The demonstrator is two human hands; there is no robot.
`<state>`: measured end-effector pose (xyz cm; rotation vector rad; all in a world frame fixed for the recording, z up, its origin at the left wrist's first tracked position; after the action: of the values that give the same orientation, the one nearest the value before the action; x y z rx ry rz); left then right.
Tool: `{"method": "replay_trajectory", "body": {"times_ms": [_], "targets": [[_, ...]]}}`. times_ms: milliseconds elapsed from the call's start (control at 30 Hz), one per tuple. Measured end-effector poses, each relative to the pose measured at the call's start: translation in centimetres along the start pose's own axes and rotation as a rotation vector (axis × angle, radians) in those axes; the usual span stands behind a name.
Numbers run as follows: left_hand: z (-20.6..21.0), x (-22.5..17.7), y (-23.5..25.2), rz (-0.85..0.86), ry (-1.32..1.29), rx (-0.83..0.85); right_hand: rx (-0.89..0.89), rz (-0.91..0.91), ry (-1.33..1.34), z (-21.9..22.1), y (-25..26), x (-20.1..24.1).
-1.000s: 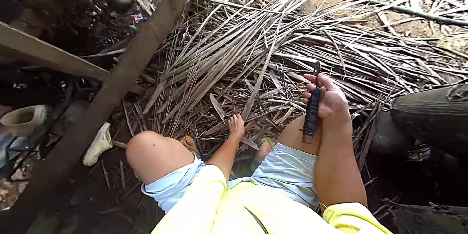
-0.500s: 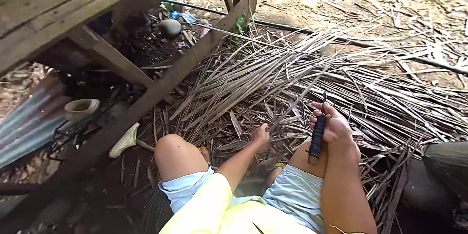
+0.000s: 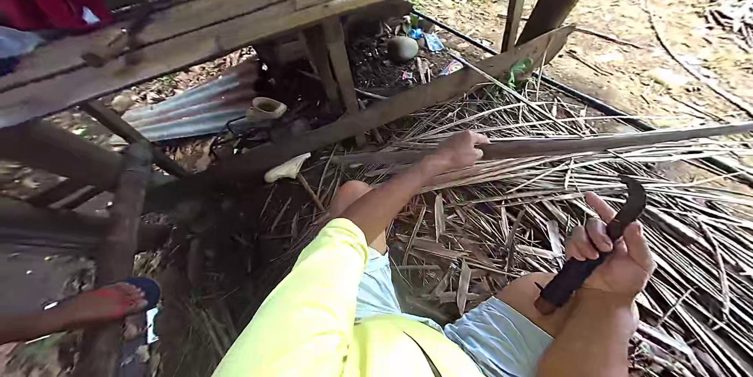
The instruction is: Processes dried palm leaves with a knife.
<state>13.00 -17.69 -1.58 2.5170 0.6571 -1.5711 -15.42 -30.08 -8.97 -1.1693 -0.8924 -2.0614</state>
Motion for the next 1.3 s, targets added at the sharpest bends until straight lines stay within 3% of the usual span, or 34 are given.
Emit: {"method": "replay_trajectory", "body": {"times_ms": [233,433,633,800,933,1067,1300], "targets": [[-8.5,4.8,-6.6,-0.154,-0.152,0.056,-0.04,0.064,0.049,2.3,1.3,-1.2],[-11.7,8.2,-10.3,-0.332,-0.086,0.095,-0.046,0.139,0.052,5.0,2.2,-1.4],[-10.7,8.1,-8.4,-0.351,-0.05,0.111,-0.05,0.367,-0.116,6.8,3.8,-1.2],[-10.4,8.8,-7.8,-0.395,-0.069,0.149,0.035,0.618,-0.289,5.1,4.9,1.1],[-9.2,9.8,-7.0,-0.451,-0.07,0.202,-0.097,0.569,-0.194,3.4,5.5,1.5],[-7.8,11.3,-5.6,-0.496,-0.008,0.34,-0.199,0.518,-0.07,3.4,5.0,-1.4],[-1.6,9.1,-1.7,-0.378,-0.252,0.568,-0.17,0.633,-0.093,7.2,5.2,-6.4]]}}
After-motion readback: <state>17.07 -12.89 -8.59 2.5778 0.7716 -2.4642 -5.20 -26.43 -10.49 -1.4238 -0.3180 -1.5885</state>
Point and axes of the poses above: each hand's wrist, its own y-axis towards the middle knuckle, its own z-axis out of the palm, x = y × z, the point moved 1 cm from there along y, towards the middle knuckle, and after that the axes turned 14 degrees about -y, right-handed, at the moved point
